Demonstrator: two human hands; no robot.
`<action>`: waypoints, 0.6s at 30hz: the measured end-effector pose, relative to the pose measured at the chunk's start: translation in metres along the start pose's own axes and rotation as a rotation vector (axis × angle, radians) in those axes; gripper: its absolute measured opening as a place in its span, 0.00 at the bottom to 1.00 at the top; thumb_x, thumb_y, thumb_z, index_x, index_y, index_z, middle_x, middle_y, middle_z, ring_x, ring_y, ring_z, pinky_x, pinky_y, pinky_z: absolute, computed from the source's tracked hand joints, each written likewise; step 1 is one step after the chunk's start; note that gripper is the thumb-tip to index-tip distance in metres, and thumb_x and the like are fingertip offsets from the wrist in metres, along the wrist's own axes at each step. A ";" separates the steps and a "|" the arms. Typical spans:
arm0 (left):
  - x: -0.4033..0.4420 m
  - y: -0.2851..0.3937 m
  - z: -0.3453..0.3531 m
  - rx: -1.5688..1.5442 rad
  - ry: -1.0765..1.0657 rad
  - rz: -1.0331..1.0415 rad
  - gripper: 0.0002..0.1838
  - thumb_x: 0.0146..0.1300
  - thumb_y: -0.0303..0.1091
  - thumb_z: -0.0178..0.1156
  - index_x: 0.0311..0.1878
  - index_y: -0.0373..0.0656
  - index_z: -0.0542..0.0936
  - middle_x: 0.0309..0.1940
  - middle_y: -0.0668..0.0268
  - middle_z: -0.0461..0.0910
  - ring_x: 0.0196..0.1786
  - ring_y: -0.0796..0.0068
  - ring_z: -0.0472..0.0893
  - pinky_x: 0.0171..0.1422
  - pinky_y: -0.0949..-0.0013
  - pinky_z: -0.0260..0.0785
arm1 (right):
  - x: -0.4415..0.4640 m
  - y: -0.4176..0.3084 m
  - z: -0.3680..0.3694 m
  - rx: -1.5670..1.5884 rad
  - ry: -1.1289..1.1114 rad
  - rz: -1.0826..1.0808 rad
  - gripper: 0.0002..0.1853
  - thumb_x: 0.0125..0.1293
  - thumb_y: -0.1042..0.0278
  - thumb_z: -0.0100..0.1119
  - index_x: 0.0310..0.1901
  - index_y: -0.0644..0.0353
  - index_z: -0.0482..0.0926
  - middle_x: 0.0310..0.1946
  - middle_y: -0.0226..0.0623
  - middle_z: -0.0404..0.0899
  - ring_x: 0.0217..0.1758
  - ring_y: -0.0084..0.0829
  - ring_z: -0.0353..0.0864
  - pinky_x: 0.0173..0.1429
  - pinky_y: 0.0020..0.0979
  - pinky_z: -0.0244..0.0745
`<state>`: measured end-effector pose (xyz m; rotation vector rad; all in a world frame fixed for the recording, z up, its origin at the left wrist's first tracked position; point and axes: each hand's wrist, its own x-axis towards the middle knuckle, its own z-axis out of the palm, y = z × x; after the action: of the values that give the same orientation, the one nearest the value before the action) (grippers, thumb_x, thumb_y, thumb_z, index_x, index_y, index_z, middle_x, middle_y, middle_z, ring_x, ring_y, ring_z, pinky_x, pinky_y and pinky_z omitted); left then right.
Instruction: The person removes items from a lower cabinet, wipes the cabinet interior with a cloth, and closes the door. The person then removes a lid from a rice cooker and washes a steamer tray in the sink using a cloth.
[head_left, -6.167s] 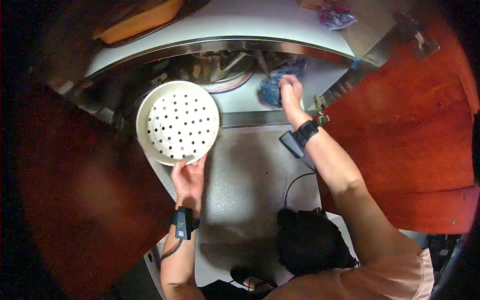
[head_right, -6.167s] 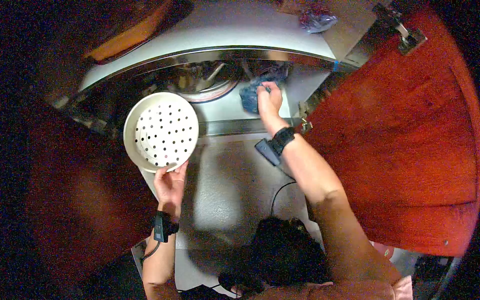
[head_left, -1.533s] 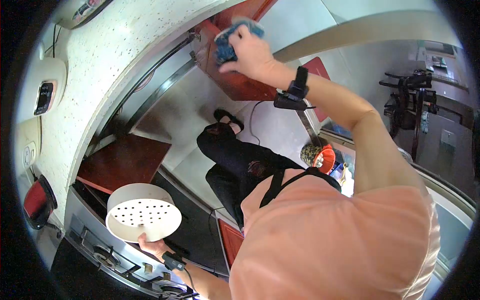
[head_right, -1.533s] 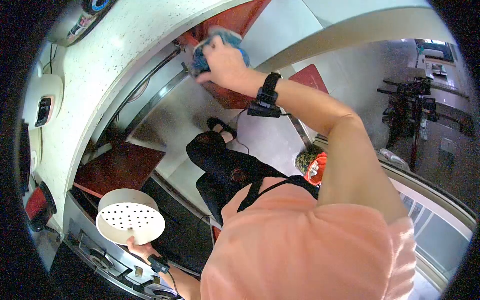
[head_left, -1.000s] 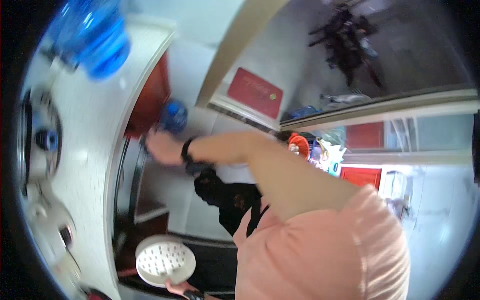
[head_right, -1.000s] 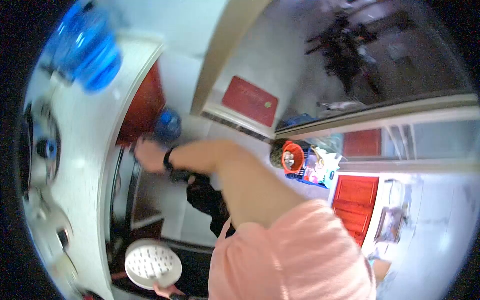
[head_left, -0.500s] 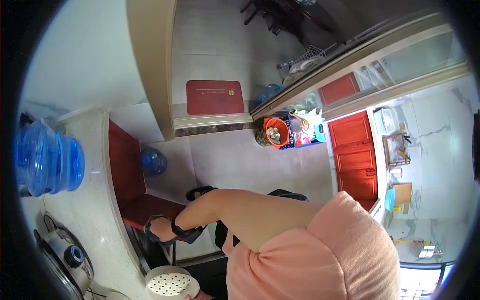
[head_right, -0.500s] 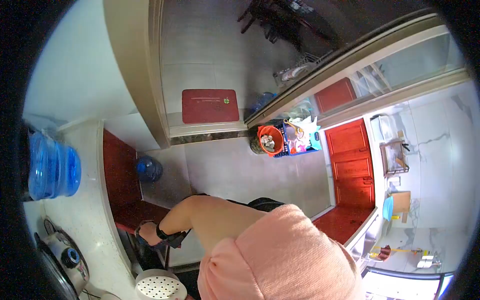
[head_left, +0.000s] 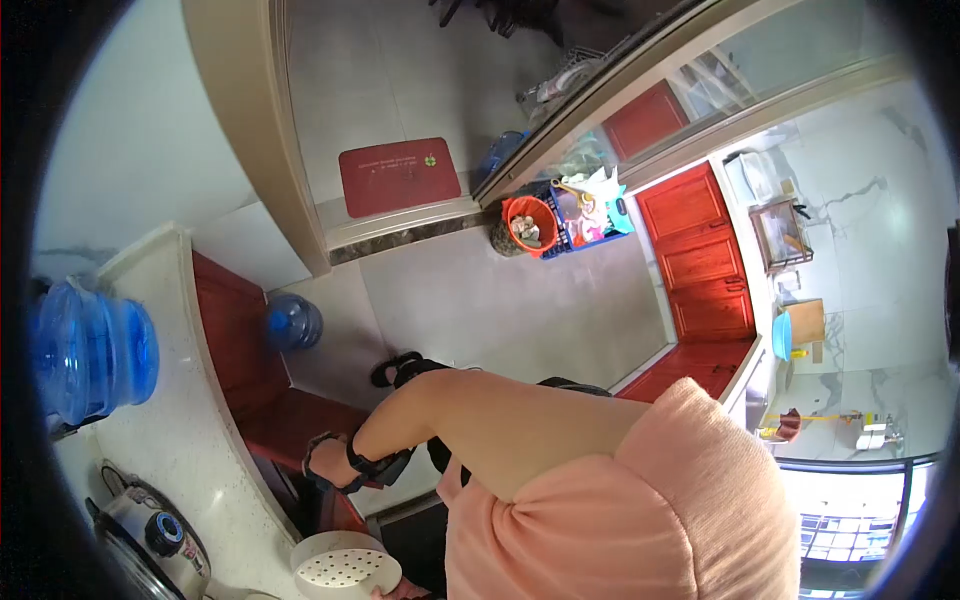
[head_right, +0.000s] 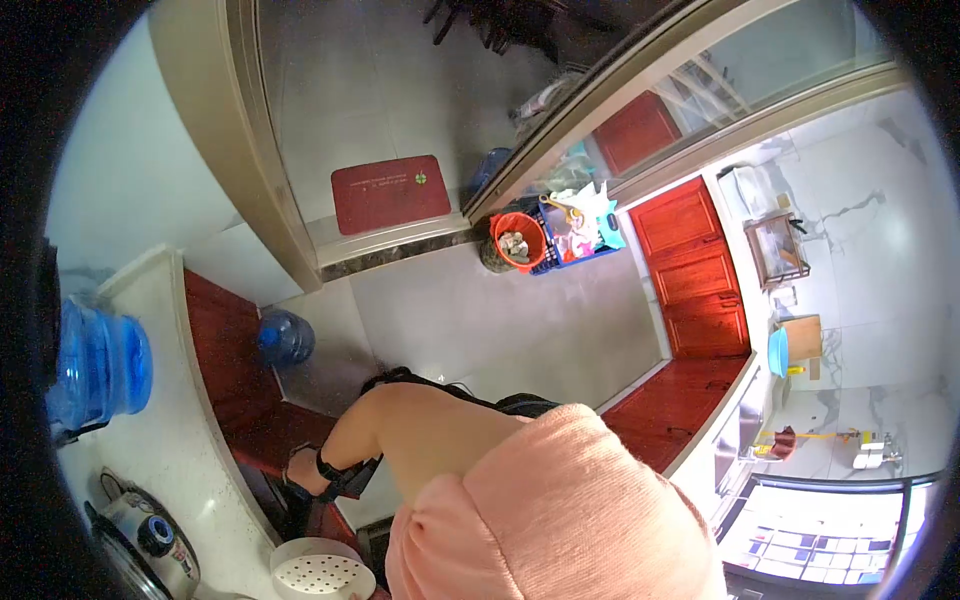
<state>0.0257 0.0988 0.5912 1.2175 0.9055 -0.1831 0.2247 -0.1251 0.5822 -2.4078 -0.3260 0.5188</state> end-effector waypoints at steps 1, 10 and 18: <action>-0.003 0.001 -0.007 -0.005 -0.001 0.006 0.38 0.48 0.46 0.56 0.64 0.41 0.66 0.59 0.54 0.68 0.60 0.51 0.70 0.56 0.42 0.68 | -0.005 -0.003 -0.001 -0.043 0.004 -0.031 0.07 0.50 0.70 0.60 0.28 0.64 0.83 0.33 0.48 0.83 0.37 0.43 0.82 0.41 0.42 0.76; -0.016 0.019 -0.111 -0.240 -0.042 0.090 0.38 0.44 0.45 0.56 0.62 0.39 0.69 0.55 0.52 0.73 0.56 0.49 0.75 0.56 0.44 0.68 | -0.042 -0.044 0.000 0.253 -0.031 -0.175 0.12 0.49 0.65 0.60 0.37 0.54 0.85 0.39 0.45 0.83 0.45 0.44 0.81 0.50 0.44 0.74; -0.063 0.023 -0.120 -0.472 -0.058 0.052 0.35 0.42 0.35 0.55 0.61 0.38 0.69 0.52 0.56 0.76 0.54 0.52 0.76 0.59 0.46 0.70 | -0.053 -0.041 0.068 0.202 -0.317 -0.334 0.22 0.48 0.70 0.64 0.48 0.62 0.79 0.36 0.47 0.81 0.42 0.42 0.81 0.46 0.42 0.73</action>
<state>-0.0619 0.1900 0.6444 0.7909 0.8078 0.0377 0.1432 -0.0754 0.5749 -2.0192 -0.7594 0.7390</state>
